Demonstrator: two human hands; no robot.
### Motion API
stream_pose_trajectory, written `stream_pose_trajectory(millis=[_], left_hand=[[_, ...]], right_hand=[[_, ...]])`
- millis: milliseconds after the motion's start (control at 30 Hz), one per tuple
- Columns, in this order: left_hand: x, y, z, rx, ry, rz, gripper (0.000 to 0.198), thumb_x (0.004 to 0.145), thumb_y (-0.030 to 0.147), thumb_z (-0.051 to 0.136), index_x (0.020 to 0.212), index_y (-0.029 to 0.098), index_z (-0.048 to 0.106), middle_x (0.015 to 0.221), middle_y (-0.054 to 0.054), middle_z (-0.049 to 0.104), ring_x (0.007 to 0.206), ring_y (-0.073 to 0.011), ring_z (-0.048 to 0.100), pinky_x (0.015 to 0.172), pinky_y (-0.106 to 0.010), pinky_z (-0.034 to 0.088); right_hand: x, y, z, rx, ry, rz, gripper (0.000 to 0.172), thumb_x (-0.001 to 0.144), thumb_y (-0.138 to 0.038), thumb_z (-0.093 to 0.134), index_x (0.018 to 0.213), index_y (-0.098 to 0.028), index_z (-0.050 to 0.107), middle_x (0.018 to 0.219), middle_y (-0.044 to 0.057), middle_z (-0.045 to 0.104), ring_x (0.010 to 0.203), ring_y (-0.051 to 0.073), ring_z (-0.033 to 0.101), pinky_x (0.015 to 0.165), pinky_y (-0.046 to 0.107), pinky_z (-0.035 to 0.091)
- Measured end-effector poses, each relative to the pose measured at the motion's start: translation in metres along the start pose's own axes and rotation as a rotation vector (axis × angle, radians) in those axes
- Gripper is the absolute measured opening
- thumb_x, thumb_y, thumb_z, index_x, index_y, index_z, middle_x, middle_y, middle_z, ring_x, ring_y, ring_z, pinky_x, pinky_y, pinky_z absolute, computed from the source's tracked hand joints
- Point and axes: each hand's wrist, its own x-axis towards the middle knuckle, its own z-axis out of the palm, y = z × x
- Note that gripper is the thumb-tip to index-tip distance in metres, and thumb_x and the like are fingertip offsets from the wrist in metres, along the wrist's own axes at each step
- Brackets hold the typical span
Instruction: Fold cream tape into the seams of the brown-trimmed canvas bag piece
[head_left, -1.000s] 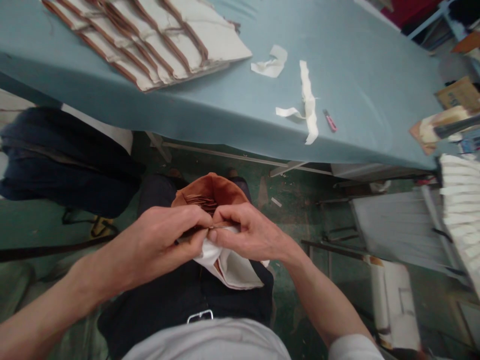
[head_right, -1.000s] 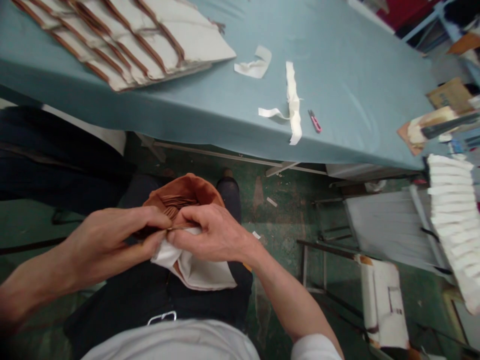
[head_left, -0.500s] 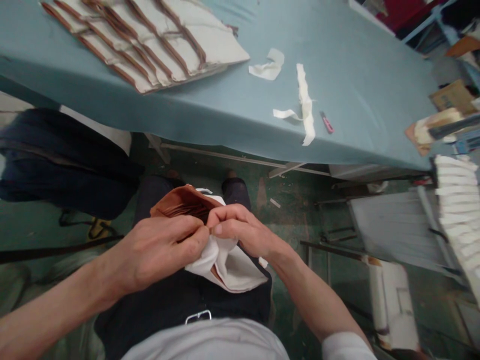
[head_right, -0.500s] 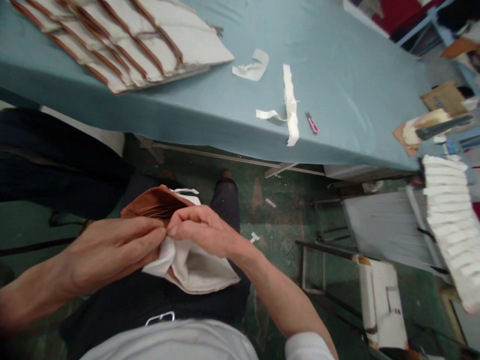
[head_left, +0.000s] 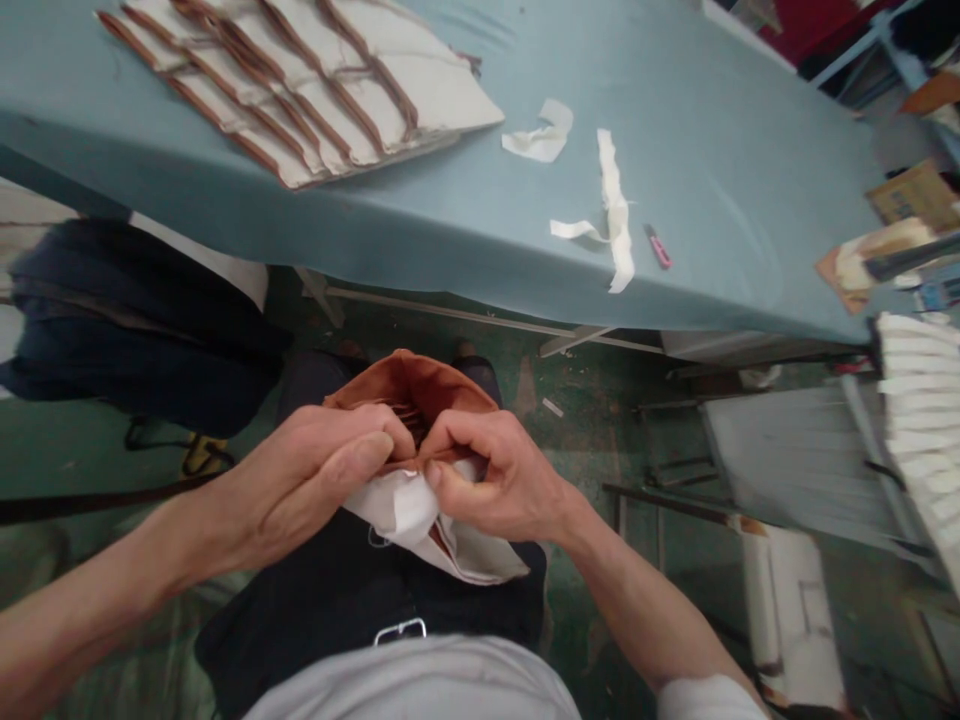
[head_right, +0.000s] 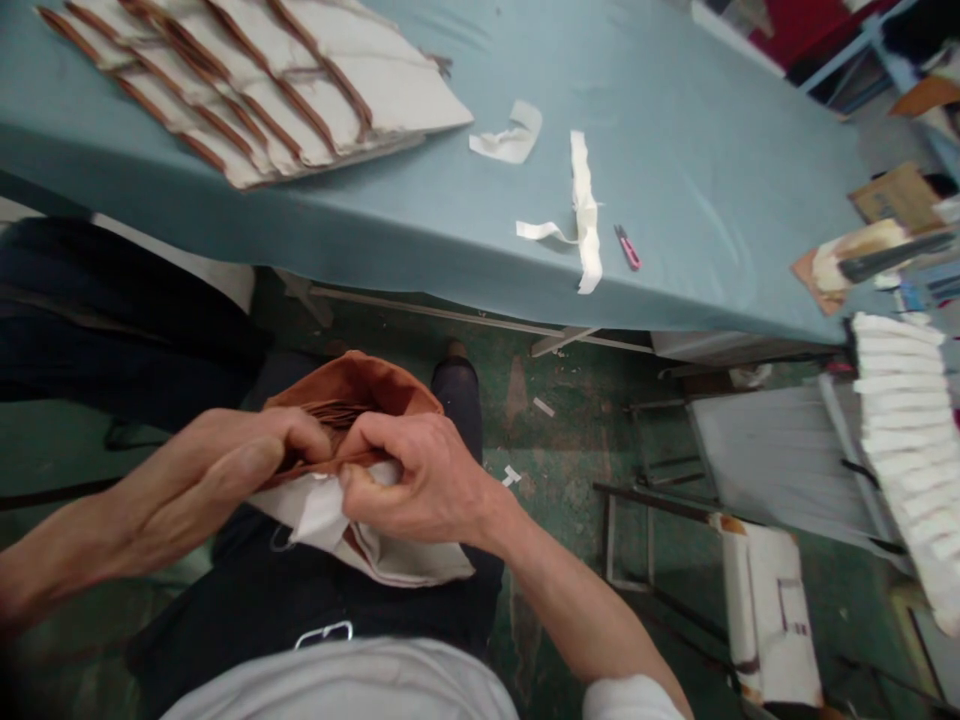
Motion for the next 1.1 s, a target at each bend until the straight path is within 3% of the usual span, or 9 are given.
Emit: stream_pose_trajectory(millis=[133,267,400,567,700,867,967,1100], left_hand=[[0.004,-0.004,-0.003,0.102,-0.040,0.028,0.033,0.110,0.027,0.050,0.081,0.021,0.064,0.072,0.003,0.066,0.063,-0.0135,0.059,0.061,-0.025,0.044],[0.002,-0.006,-0.004,0.164,-0.073,0.044,0.032,0.111,0.030,0.050,0.086,0.021,0.067,0.078,-0.001,0.068,0.070,-0.0175,0.063,0.066,-0.029,0.045],[-0.001,-0.003,-0.008,0.126,-0.169,0.012,0.027,0.110,0.024,0.049,0.090,0.022,0.066,0.080,0.001,0.068,0.069,-0.0165,0.062,0.063,-0.030,0.043],[0.000,-0.003,-0.005,0.154,-0.127,0.080,0.027,0.107,0.018,0.052,0.080,0.023,0.053,0.071,0.005,0.060,0.061,-0.0127,0.054,0.058,-0.031,0.036],[0.004,-0.001,0.005,0.042,0.003,0.105,0.029,0.103,0.012,0.053,0.076,0.021,0.051,0.063,0.008,0.052,0.053,-0.0078,0.046,0.053,-0.026,0.032],[0.008,0.008,0.025,-0.353,0.160,0.022,0.028,0.101,0.014,0.053,0.074,0.021,0.055,0.064,0.008,0.053,0.052,-0.0070,0.047,0.051,-0.020,0.037],[0.006,0.006,0.031,-0.494,0.139,-0.076,0.023,0.103,0.019,0.052,0.082,0.020,0.061,0.071,0.005,0.060,0.057,-0.0094,0.054,0.052,-0.020,0.042],[0.004,0.003,0.025,-0.342,0.037,-0.058,0.022,0.107,0.017,0.052,0.094,0.021,0.069,0.082,0.004,0.069,0.070,-0.0105,0.064,0.063,-0.019,0.049]], right_hand=[[0.000,0.001,0.001,-0.098,0.032,-0.061,0.011,0.083,-0.019,0.056,0.072,-0.022,0.055,0.064,-0.006,0.054,0.056,0.009,0.044,0.061,0.025,0.036],[-0.003,0.002,0.000,-0.178,0.031,-0.107,0.013,0.087,-0.018,0.058,0.075,-0.022,0.056,0.068,-0.004,0.059,0.060,0.011,0.049,0.063,0.025,0.038],[-0.007,0.000,-0.001,-0.182,0.021,-0.113,0.014,0.091,-0.017,0.058,0.077,-0.022,0.059,0.070,-0.003,0.064,0.060,0.012,0.053,0.064,0.025,0.040],[-0.010,-0.006,-0.004,-0.190,-0.011,-0.106,0.017,0.096,-0.018,0.059,0.079,-0.022,0.062,0.071,-0.001,0.066,0.065,0.013,0.057,0.065,0.026,0.041],[-0.009,0.001,-0.006,0.091,-0.043,-0.042,0.022,0.100,-0.029,0.065,0.080,-0.020,0.064,0.071,-0.003,0.063,0.061,0.010,0.050,0.062,0.025,0.039],[-0.011,0.017,0.004,0.577,-0.057,0.017,0.035,0.097,-0.048,0.075,0.079,-0.020,0.064,0.067,-0.004,0.055,0.057,0.010,0.042,0.054,0.025,0.033],[-0.016,0.025,0.009,0.645,0.024,0.066,0.038,0.095,-0.051,0.076,0.078,-0.020,0.064,0.065,-0.004,0.053,0.057,0.011,0.040,0.055,0.026,0.032],[-0.021,0.033,0.006,0.587,0.030,0.075,0.035,0.096,-0.048,0.076,0.079,-0.019,0.064,0.065,-0.003,0.053,0.057,0.010,0.039,0.053,0.025,0.030]])
